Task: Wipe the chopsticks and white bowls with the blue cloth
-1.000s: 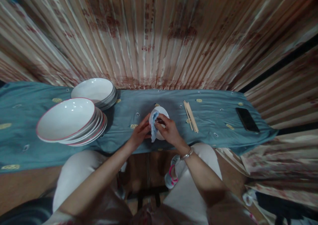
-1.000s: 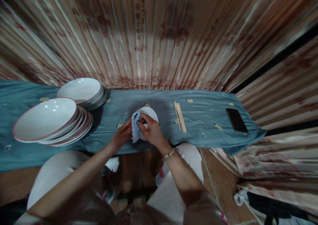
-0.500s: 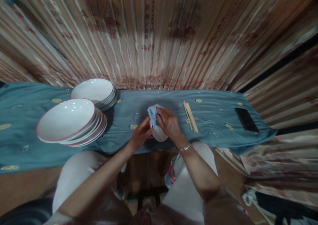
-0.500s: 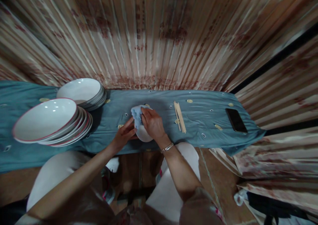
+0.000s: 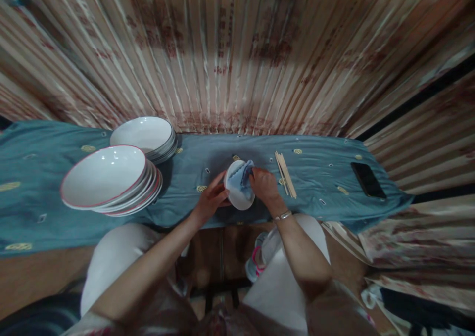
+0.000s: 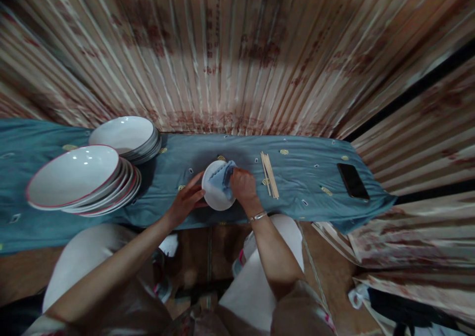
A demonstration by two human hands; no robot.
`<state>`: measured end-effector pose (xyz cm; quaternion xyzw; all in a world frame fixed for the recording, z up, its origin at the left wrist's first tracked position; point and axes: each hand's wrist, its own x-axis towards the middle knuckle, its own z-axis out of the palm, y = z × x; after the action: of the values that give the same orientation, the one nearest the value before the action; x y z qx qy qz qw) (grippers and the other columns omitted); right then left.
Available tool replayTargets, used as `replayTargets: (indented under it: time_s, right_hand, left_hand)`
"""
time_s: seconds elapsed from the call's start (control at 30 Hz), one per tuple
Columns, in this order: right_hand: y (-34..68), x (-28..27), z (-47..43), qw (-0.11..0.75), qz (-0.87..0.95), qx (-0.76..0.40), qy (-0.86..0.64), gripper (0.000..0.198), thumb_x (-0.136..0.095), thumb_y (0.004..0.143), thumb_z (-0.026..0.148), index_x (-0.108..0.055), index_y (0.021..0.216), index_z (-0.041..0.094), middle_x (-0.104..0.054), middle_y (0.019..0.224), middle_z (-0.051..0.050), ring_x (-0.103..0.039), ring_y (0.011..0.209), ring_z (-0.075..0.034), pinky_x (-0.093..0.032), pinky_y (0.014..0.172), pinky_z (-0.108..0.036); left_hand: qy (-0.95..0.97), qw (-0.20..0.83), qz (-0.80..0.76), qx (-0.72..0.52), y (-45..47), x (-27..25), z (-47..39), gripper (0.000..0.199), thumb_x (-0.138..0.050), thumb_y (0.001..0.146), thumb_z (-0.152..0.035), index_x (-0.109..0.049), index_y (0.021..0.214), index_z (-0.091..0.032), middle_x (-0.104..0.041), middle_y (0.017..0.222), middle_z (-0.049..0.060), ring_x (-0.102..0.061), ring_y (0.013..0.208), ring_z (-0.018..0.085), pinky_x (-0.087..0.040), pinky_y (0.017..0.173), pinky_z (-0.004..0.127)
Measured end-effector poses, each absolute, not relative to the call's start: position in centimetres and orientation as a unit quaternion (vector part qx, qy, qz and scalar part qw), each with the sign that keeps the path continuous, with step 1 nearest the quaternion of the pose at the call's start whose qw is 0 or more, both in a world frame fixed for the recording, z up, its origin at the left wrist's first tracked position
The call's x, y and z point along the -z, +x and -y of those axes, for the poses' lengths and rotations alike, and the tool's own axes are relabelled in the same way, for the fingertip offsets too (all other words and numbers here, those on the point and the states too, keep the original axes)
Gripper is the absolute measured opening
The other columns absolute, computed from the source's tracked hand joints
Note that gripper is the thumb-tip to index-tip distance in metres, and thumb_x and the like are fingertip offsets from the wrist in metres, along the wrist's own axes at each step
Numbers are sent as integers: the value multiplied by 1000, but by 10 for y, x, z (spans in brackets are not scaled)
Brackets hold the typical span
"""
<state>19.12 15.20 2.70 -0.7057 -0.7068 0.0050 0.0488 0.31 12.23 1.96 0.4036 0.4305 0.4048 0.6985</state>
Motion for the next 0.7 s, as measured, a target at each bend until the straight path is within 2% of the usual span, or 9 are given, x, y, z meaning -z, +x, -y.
replayTargets:
  time_s: [0.3, 0.4, 0.53, 0.7]
  right_hand:
    - [208, -19, -132, -37, 722, -29, -691, 28, -40, 97, 24, -64, 105, 12, -70, 99, -17, -67, 92, -24, -46, 76, -31]
    - [217, -21, -126, -46, 737, -65, -671, 26, -43, 97, 24, -65, 103, 14, -72, 98, -14, -67, 90, -22, -45, 76, -30]
    - [228, -21, -119, -5, 748, -118, -652, 21, -49, 94, 23, -68, 101, 18, -73, 98, -9, -67, 92, -20, -46, 79, -28]
    - [237, -12, -108, 90, 772, -122, -617, 18, -58, 88, 16, -70, 100, 18, -70, 107, -9, -64, 101, -21, -47, 90, -31]
  left_hand:
    - [386, 706, -422, -418, 3, -18, -124, 79, -74, 69, -37, -45, 142, -28, -68, 116, 6, -61, 109, 32, -58, 82, 48]
    - [383, 707, -424, -416, 3, -18, -125, 78, -74, 69, -36, -46, 141, -29, -68, 117, 5, -61, 110, 32, -58, 83, 52]
    - [370, 711, -426, -420, 2, -17, -127, 78, -74, 69, -37, -47, 141, -29, -68, 119, 6, -59, 114, 35, -57, 83, 54]
    - [359, 711, -425, -429, 2, -15, -128, 73, -75, 69, -39, -52, 137, -33, -66, 125, 5, -56, 118, 38, -57, 82, 56]
